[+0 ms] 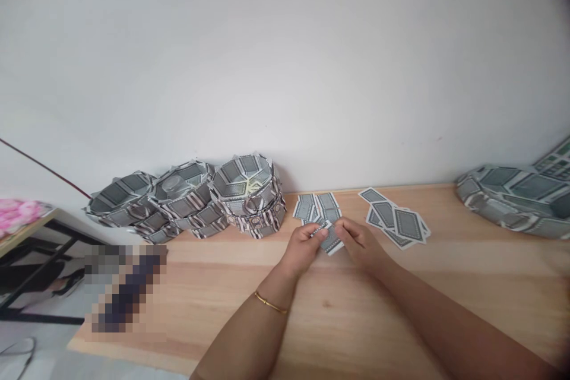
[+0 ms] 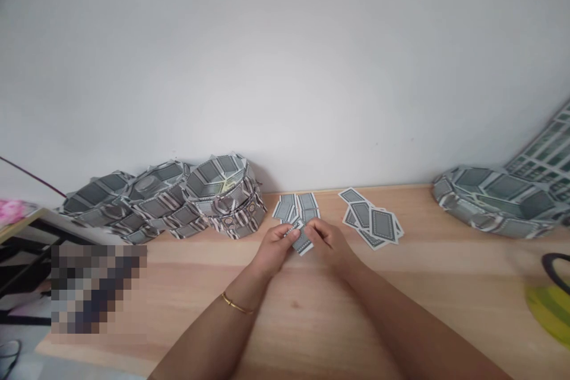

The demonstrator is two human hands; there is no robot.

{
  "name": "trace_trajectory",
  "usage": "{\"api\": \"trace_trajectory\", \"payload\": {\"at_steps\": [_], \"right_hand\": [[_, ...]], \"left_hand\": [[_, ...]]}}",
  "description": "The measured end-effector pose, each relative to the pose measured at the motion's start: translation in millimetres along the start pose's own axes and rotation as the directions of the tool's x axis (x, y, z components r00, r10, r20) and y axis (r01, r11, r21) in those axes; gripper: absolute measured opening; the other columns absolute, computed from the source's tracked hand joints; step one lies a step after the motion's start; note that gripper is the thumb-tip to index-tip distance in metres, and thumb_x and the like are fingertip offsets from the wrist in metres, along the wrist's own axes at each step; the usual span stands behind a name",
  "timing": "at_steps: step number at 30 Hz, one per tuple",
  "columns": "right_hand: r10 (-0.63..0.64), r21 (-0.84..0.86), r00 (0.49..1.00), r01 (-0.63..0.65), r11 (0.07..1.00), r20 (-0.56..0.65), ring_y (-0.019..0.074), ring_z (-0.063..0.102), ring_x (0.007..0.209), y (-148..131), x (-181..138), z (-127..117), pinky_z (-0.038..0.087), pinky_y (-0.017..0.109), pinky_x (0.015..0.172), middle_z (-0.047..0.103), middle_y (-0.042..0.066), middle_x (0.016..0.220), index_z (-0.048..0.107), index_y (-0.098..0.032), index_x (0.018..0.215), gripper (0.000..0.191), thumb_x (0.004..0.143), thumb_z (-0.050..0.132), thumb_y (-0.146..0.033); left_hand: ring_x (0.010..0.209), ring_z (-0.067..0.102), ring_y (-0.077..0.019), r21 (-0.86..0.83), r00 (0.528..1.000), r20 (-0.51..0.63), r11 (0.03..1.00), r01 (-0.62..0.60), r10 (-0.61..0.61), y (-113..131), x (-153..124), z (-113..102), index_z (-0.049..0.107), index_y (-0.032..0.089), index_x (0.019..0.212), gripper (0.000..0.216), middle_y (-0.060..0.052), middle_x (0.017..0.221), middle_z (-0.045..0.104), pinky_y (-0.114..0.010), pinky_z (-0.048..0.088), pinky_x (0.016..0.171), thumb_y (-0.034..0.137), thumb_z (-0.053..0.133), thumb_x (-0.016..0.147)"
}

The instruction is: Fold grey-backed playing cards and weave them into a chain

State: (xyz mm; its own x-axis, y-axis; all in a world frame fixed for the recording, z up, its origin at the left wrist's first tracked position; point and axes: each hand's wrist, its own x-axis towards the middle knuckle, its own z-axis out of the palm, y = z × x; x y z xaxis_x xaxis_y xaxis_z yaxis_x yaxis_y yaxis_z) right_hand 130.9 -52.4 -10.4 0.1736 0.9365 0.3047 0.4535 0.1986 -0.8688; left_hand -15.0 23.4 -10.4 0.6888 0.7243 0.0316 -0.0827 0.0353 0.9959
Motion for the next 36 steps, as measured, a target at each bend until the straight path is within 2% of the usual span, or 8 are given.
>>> {"api": "trace_trajectory", "payload": {"at_steps": [4, 7, 15, 18, 22, 25, 30, 36], "right_hand": [[-0.008, 0.023, 1.000, 0.008, 1.000, -0.015, 0.0132, 0.041, 0.056, 0.6, -1.3, -2.3, 0.034, 0.026, 0.055, 0.041, -0.003, 0.059, 0.048, -0.020, 0.075, 0.038, 0.093, 0.026, -0.045], [0.020, -0.003, 0.999, -0.020, 1.000, -0.027, 0.0127, 0.041, 0.057, -0.1, -0.5, -1.0, 0.034, 0.025, 0.056, 0.039, -0.003, 0.059, 0.043, -0.020, 0.067, 0.036, 0.092, 0.031, -0.044], [0.055, -0.111, 0.998, -0.059, 0.992, -0.038, 0.0113, 0.039, 0.056, 3.9, 1.8, 4.5, 0.031, 0.024, 0.054, 0.036, -0.004, 0.057, 0.035, -0.020, 0.061, 0.036, 0.090, 0.039, -0.042], [0.049, -0.113, 0.997, -0.055, 0.992, -0.053, 0.0111, 0.039, 0.055, 4.0, 2.2, 4.1, 0.032, 0.023, 0.053, 0.036, -0.004, 0.056, 0.035, -0.020, 0.060, 0.037, 0.089, 0.039, -0.042], [0.050, -0.101, 0.995, -0.059, 0.993, -0.086, 0.0110, 0.040, 0.055, 2.8, 2.3, 3.1, 0.033, 0.023, 0.053, 0.037, -0.004, 0.055, 0.037, -0.020, 0.059, 0.038, 0.089, 0.039, -0.043], [0.061, -0.084, 0.992, -0.070, 0.994, -0.107, 0.0109, 0.040, 0.055, 3.2, 2.6, 2.5, 0.034, 0.022, 0.052, 0.038, -0.004, 0.055, 0.040, -0.020, 0.059, 0.037, 0.088, 0.041, -0.044], [0.065, -0.082, 0.992, -0.074, 0.994, -0.111, 0.0108, 0.040, 0.054, 5.5, 3.3, 2.3, 0.034, 0.022, 0.052, 0.037, -0.005, 0.054, 0.039, -0.020, 0.059, 0.038, 0.088, 0.042, -0.044], [0.039, -0.098, 0.998, -0.044, 0.994, -0.054, 0.0110, 0.040, 0.055, 2.3, 1.7, 3.1, 0.033, 0.023, 0.052, 0.038, -0.005, 0.056, 0.042, -0.020, 0.061, 0.036, 0.089, 0.041, -0.043]], "left_hand": [[0.066, 0.044, -0.0105, -0.119, 0.999, -0.040, 0.993, 0.009, -0.014, -3.3, 2.3, 0.3, 0.061, 0.010, 0.074, 0.035, -0.001, 0.068, 0.054, -0.023, 0.035, 0.067, 0.045, 0.061, 0.074], [0.064, 0.042, -0.0091, -0.209, 0.998, -0.059, 0.978, 0.009, -0.022, -4.8, 2.9, 1.2, 0.059, 0.010, 0.073, 0.032, 0.000, 0.066, 0.052, -0.022, 0.034, 0.065, 0.042, 0.062, 0.075], [0.064, 0.043, -0.0085, -0.173, 0.998, -0.046, 0.985, 0.028, -0.036, 0.1, 1.2, 1.3, 0.062, 0.010, 0.075, 0.030, -0.001, 0.068, 0.054, -0.022, 0.034, 0.064, 0.040, 0.064, 0.074], [0.067, 0.046, -0.0100, -0.128, 0.999, 0.016, 0.990, 0.049, -0.048, 1.0, 1.0, -0.9, 0.065, 0.011, 0.079, 0.032, -0.001, 0.072, 0.057, -0.023, 0.037, 0.069, 0.042, 0.066, 0.071], [0.071, 0.048, -0.0111, -0.041, 0.983, 0.167, 0.995, 0.087, -0.079, 1.0, 0.1, -3.8, 0.066, 0.012, 0.079, 0.033, -0.001, 0.072, 0.057, -0.024, 0.038, 0.073, 0.043, 0.070, 0.067], [0.070, 0.046, -0.0104, -0.014, 0.975, 0.207, 0.997, 0.081, -0.076, 1.2, -0.9, -3.7, 0.065, 0.011, 0.079, 0.035, 0.000, 0.072, 0.056, -0.024, 0.037, 0.072, 0.044, 0.067, 0.069], [0.071, 0.045, -0.0104, -0.029, 0.988, 0.144, 0.998, 0.051, -0.046, 3.3, -0.7, -1.8, 0.063, 0.012, 0.084, 0.037, -0.001, 0.074, 0.054, -0.023, 0.036, 0.071, 0.047, 0.062, 0.073], [0.061, 0.035, -0.0076, 0.017, 0.996, 0.057, 0.998, 0.066, -0.067, 1.9, 1.4, -3.4, 0.058, 0.012, 0.072, 0.037, 0.003, 0.063, 0.044, -0.021, 0.029, 0.060, 0.049, 0.063, 0.071]]}}
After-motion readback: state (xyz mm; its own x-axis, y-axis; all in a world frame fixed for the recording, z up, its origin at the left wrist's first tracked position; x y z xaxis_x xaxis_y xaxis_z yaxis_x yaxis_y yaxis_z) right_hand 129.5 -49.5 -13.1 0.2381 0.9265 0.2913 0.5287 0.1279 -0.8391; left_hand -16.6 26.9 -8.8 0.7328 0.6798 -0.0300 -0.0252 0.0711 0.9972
